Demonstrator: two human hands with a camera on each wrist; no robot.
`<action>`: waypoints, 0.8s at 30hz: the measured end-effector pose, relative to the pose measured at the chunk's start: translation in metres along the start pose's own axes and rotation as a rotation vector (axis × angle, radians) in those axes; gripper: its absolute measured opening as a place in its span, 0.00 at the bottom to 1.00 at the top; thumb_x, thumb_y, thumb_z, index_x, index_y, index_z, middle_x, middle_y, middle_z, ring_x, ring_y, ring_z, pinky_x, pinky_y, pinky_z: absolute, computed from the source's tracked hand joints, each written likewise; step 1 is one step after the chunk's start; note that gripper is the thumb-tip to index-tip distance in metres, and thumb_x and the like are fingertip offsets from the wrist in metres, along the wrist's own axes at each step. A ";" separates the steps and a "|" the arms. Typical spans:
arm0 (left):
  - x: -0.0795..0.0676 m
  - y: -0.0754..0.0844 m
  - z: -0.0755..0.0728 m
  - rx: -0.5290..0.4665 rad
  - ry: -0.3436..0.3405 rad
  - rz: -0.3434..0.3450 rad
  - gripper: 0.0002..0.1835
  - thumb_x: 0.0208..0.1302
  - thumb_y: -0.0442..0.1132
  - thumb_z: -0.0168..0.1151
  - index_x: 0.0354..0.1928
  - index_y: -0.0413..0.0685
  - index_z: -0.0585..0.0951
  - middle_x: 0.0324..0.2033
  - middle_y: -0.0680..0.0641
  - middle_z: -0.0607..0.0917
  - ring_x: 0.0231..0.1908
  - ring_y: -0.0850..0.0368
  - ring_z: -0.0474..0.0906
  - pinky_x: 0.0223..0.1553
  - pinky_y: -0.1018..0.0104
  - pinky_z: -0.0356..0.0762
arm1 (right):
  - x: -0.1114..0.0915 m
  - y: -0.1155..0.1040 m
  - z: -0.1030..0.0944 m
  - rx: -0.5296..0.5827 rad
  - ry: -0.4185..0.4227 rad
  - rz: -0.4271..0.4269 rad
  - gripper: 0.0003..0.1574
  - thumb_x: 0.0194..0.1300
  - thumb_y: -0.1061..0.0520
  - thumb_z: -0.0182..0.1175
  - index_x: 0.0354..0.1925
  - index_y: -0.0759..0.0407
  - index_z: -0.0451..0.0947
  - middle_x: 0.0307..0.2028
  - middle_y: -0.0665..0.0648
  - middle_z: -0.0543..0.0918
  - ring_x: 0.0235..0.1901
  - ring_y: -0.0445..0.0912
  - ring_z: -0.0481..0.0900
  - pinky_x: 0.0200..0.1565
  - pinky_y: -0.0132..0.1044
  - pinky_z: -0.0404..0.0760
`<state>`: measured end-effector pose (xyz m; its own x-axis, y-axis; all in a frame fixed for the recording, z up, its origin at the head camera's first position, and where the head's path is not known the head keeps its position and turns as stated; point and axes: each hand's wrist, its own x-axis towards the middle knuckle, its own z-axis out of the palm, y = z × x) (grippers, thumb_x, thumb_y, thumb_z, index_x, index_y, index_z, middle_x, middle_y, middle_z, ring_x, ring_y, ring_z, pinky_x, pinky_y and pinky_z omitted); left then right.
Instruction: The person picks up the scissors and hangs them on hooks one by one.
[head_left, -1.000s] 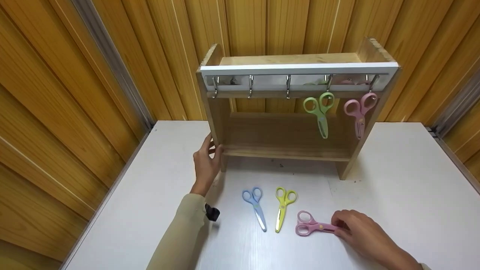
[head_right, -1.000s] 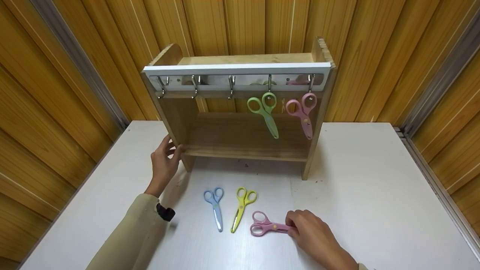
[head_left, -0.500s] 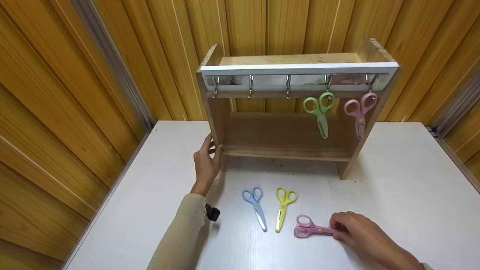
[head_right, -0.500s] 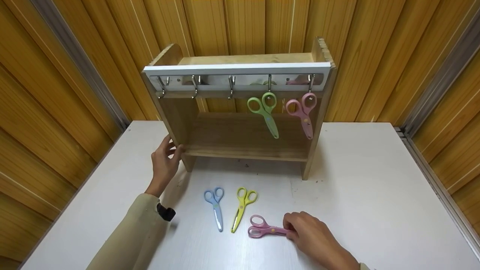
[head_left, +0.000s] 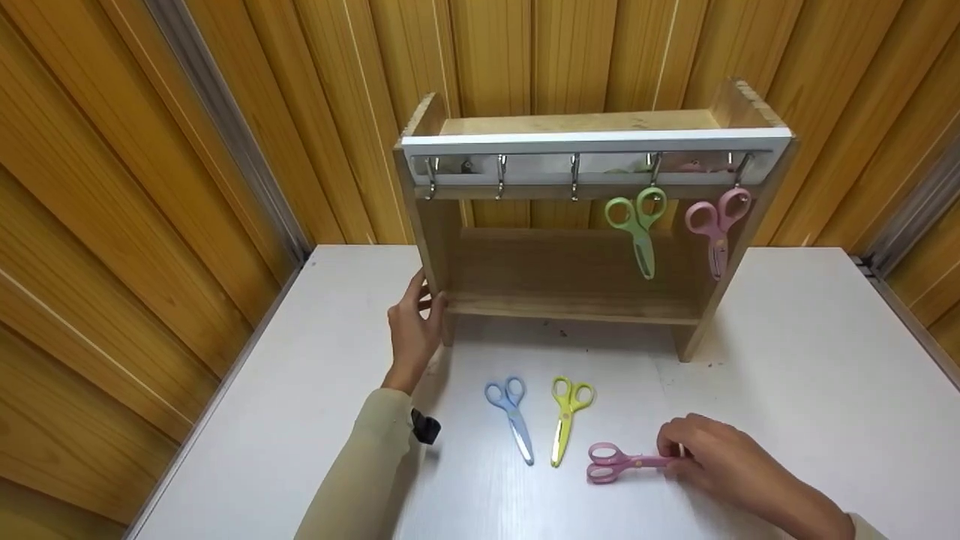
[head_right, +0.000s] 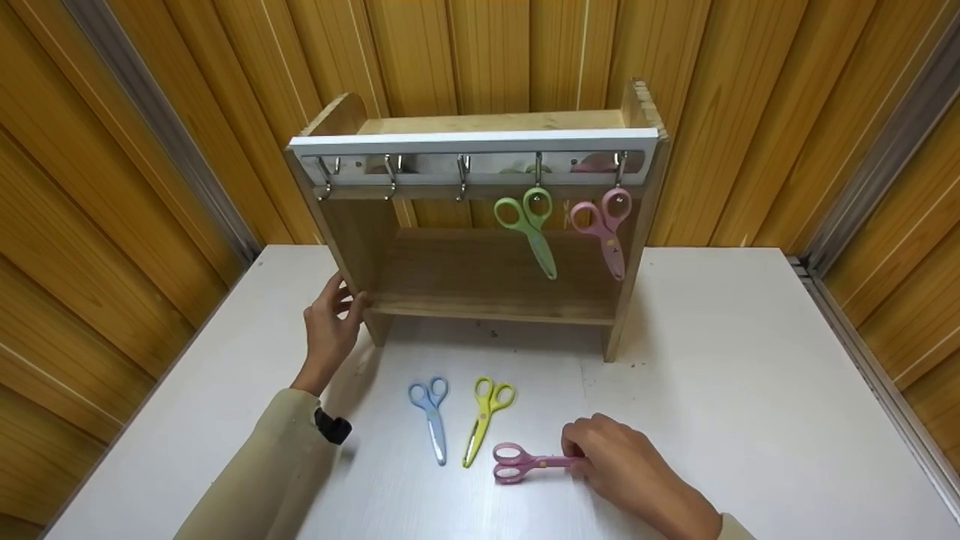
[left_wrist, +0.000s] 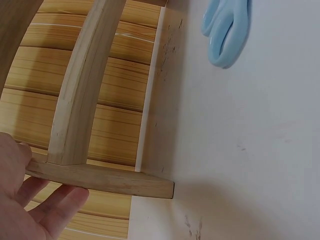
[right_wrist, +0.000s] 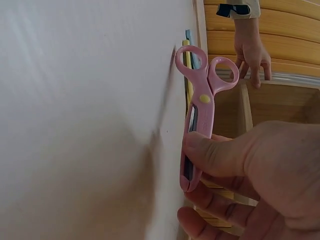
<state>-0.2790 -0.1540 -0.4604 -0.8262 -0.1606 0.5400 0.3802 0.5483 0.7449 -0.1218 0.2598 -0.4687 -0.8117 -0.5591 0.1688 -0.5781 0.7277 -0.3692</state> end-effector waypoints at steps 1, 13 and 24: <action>0.000 0.000 0.000 0.000 -0.001 0.003 0.28 0.73 0.33 0.63 0.73 0.49 0.73 0.60 0.43 0.84 0.49 0.48 0.87 0.48 0.57 0.87 | 0.001 0.000 -0.002 -0.008 0.007 -0.013 0.22 0.53 0.63 0.77 0.30 0.40 0.76 0.28 0.34 0.73 0.30 0.32 0.69 0.28 0.30 0.71; 0.000 0.001 0.000 0.012 0.015 0.033 0.28 0.72 0.33 0.64 0.72 0.47 0.73 0.60 0.42 0.84 0.50 0.48 0.87 0.48 0.59 0.87 | 0.028 -0.009 -0.029 -0.060 0.141 -0.173 0.25 0.47 0.68 0.79 0.32 0.43 0.77 0.29 0.36 0.76 0.31 0.33 0.72 0.29 0.31 0.76; -0.001 -0.001 0.000 0.006 0.014 0.046 0.27 0.73 0.34 0.64 0.72 0.45 0.73 0.58 0.40 0.85 0.47 0.45 0.88 0.46 0.56 0.88 | 0.070 -0.023 -0.047 0.048 0.337 -0.330 0.23 0.48 0.71 0.78 0.34 0.49 0.80 0.32 0.41 0.80 0.32 0.37 0.77 0.35 0.21 0.76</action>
<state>-0.2790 -0.1543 -0.4615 -0.8023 -0.1466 0.5786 0.4148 0.5601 0.7171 -0.1686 0.2225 -0.4055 -0.5716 -0.5918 0.5684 -0.8118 0.5089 -0.2864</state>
